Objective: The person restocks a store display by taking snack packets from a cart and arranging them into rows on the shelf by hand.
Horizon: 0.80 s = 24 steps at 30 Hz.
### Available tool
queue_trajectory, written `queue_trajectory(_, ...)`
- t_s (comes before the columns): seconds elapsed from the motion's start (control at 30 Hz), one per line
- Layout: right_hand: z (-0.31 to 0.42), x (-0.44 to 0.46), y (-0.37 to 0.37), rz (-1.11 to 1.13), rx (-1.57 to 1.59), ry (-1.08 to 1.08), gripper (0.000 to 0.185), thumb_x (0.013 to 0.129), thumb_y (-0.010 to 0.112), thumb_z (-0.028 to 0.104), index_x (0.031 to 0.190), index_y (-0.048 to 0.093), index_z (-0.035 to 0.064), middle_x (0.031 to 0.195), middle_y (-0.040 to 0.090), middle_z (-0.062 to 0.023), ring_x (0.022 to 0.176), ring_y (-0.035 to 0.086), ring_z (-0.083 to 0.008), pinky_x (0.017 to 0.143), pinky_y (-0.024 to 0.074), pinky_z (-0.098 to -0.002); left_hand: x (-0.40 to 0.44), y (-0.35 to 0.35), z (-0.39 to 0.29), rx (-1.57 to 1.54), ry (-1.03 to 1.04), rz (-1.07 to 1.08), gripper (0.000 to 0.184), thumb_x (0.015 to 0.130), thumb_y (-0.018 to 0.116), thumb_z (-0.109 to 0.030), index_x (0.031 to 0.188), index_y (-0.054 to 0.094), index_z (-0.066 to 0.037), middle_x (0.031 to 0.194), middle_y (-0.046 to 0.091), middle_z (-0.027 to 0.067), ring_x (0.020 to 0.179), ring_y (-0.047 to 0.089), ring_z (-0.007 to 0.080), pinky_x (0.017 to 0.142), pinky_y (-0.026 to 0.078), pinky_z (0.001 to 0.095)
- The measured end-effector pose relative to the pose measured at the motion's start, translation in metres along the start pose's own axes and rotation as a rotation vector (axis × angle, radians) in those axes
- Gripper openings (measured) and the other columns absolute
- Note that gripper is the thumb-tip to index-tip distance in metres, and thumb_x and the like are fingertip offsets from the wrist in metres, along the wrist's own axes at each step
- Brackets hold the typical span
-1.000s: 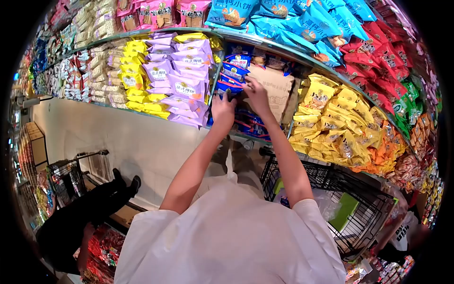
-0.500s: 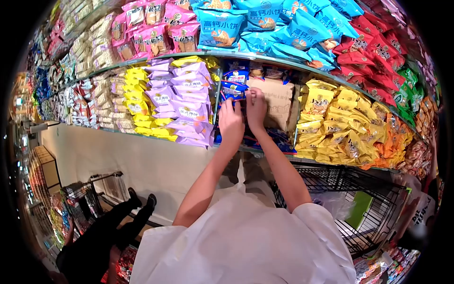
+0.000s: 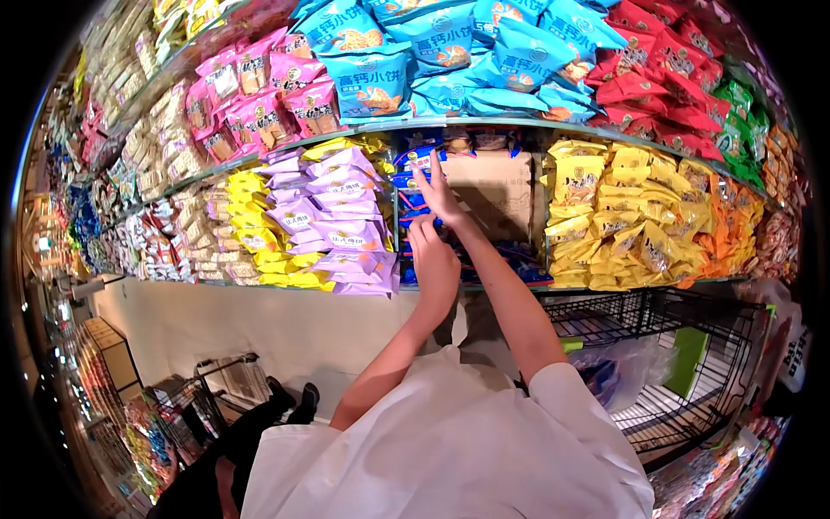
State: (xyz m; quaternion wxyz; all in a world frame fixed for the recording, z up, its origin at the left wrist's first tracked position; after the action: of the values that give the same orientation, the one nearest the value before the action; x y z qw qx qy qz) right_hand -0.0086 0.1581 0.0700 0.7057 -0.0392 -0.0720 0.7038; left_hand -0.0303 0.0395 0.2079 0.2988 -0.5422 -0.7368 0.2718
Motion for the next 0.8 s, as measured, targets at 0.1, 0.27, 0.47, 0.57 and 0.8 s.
queue_trajectory(0.1,0.026,-0.014,-0.039,-0.042,0.03,0.143,0.056,0.088,0.047,0.033,0.129,0.027,0.0002,0.117,0.046,-0.0205,0.105,0.048,-0.0292,0.089,0.0357,-0.0336,-0.012,0.002,-0.003,-0.194,-0.042,0.037,0.033,0.068,0.04,0.013,0.099,0.041,0.002,0.096,0.04,0.0181,0.09,0.043,0.0334,0.081,0.036,0.037)
queue_trajectory(0.27,0.11,-0.115,-0.155,-0.303,0.281,0.168,0.026,0.091,0.042,0.018,0.111,0.046,0.0005,0.096,0.059,-0.0088,0.086,0.055,-0.0117,0.077,0.0421,-0.0222,-0.042,0.025,-0.041,-0.445,0.048,0.195,0.006,0.078,0.045,0.005,0.083,0.045,0.002,0.082,0.043,0.0113,0.076,0.045,0.0233,0.07,0.038,0.0306)
queue_trajectory(0.47,0.134,-0.316,-0.293,-0.851,0.111,0.38,0.022,0.091,0.041,0.014,0.092,0.056,-0.0021,0.077,0.06,-0.0073,0.069,0.056,-0.0106,0.066,0.0448,-0.023,-0.121,0.062,-0.115,-0.569,0.229,0.577,0.007,0.079,0.048,0.003,0.086,0.049,0.001,0.083,0.044,0.0106,0.072,0.047,0.0232,0.065,0.039,0.0294)
queue_trajectory(0.57,0.113,-0.413,-0.344,-1.175,0.073,0.416,0.024,0.092,0.039,0.014,0.088,0.054,-0.0036,0.076,0.059,-0.0089,0.067,0.057,-0.0126,0.064,0.0462,-0.0234,-0.173,0.079,-0.141,-0.647,0.302,0.718,0.007,0.079,0.051,0.001,0.086,0.048,0.0,0.081,0.046,0.0104,0.068,0.049,0.0219,0.061,0.041,0.0283)
queue_trajectory(0.8,-0.019,-0.442,-0.39,-0.728,-0.382,0.846,0.02,0.076,0.055,0.018,0.087,0.06,0.0016,0.079,0.061,-0.0165,0.073,0.061,-0.0259,0.066,0.0462,-0.0345,-0.32,0.175,-0.157,-0.33,0.755,1.175,0.015,0.08,0.052,-0.01,0.092,0.051,-0.002,0.089,0.055,0.0147,0.079,0.057,0.0297,0.064,0.045,0.0378)
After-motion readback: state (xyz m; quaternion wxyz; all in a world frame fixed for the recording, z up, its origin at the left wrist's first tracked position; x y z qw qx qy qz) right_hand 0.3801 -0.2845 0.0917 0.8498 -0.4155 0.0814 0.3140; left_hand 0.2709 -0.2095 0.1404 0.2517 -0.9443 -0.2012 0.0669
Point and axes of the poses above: each hand's wrist, its own x-axis towards the middle knuckle, its own y-axis out of the palm, z = x × y, the point moved 5 cm from there along x, towards the middle knuckle
